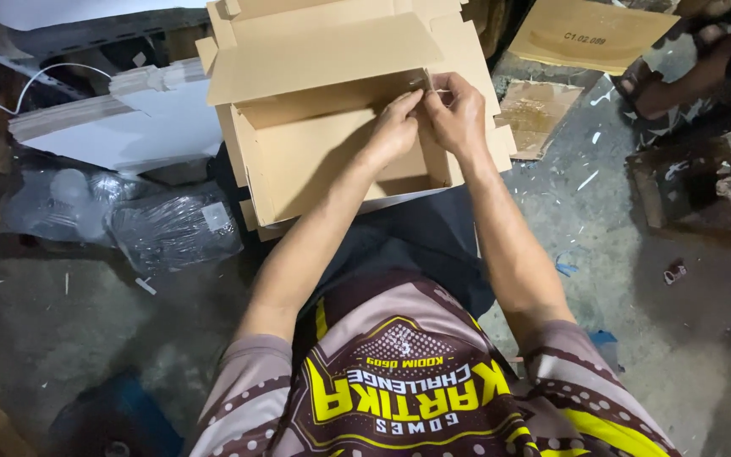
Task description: Assembling a cardboard box from a flat template and inserting a white liner.
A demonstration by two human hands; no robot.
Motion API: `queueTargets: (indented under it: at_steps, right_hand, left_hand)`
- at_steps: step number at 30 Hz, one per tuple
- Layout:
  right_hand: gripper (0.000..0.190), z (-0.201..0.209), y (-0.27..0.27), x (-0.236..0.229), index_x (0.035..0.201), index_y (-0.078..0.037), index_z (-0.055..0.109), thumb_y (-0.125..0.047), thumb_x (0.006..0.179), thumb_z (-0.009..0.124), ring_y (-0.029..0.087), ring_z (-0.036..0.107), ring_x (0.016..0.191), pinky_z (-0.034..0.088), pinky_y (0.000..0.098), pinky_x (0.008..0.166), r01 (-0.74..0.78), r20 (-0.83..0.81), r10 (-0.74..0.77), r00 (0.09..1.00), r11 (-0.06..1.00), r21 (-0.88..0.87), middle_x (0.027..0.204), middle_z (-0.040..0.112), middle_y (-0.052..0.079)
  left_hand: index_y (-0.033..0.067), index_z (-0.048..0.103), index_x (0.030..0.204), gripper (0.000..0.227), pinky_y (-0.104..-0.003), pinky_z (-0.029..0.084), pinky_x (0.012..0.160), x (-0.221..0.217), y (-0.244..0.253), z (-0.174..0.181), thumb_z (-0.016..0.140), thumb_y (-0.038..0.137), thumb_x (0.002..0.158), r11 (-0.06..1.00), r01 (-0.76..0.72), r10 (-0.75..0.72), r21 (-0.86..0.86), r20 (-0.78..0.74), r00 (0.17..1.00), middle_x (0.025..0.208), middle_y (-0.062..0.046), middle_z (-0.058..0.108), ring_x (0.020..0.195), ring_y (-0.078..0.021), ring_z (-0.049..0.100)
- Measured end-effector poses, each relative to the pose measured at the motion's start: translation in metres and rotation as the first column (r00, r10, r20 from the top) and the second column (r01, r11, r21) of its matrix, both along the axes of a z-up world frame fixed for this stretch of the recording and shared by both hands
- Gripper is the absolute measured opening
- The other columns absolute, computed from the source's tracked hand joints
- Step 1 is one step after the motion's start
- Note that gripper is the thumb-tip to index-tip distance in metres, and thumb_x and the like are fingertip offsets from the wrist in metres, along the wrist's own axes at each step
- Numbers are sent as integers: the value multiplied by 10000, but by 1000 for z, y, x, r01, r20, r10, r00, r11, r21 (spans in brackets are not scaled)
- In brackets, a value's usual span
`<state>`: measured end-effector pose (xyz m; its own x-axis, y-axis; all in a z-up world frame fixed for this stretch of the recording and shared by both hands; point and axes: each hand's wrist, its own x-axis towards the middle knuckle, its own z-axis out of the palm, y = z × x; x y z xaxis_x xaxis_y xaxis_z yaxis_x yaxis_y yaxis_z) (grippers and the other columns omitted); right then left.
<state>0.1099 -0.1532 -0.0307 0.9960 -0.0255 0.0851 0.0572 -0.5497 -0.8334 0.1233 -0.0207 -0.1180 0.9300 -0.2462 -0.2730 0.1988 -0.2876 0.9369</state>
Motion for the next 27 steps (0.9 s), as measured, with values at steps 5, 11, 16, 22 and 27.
queueTargets:
  at_steps: [5,11,16,22,27]
  right_hand:
    - [173,5,1,3,1002,-98,734,-175,902,615,137,674,801,529,304,696,-14,-18,14,1000,999,-33,945,772,36]
    - [210,-4,0,1,1038,-87,759,-152,891,624,107,654,758,524,283,662,19,2,-19,1000,1000,23,949,780,33]
    - [182,0,2,2,1033,-80,760,-179,958,628,108,640,730,501,283,641,11,33,-12,999,1000,24,955,775,26]
    - [223,1,4,0,1020,-69,727,-187,889,590,186,656,772,517,330,681,24,36,-23,999,1000,-20,959,766,81]
    - [249,11,6,-2,1038,-64,742,-197,894,589,202,723,852,570,324,719,31,10,-31,999,1000,1,994,779,97]
  left_hand:
    - [132,462,1534,647,-327,258,1249,-3,1,2,402,53,895,1000,20,-20,-21,6,1000,1635,-72,416,1521,-221,369]
    - [104,627,1209,295,-462,564,779,-22,17,79,617,96,914,904,-229,-31,361,590,807,1083,-96,707,1020,-320,668]
    - [160,698,900,36,-400,426,677,7,33,108,680,191,906,678,-495,-311,543,822,476,939,-23,568,883,-264,513]
    - [212,728,927,333,-396,418,715,24,30,84,918,375,708,674,-419,-389,609,774,499,1027,-8,571,959,-255,514]
    - [218,734,988,255,-447,433,745,21,24,79,857,245,767,751,-373,-281,545,775,567,991,0,596,947,-280,530]
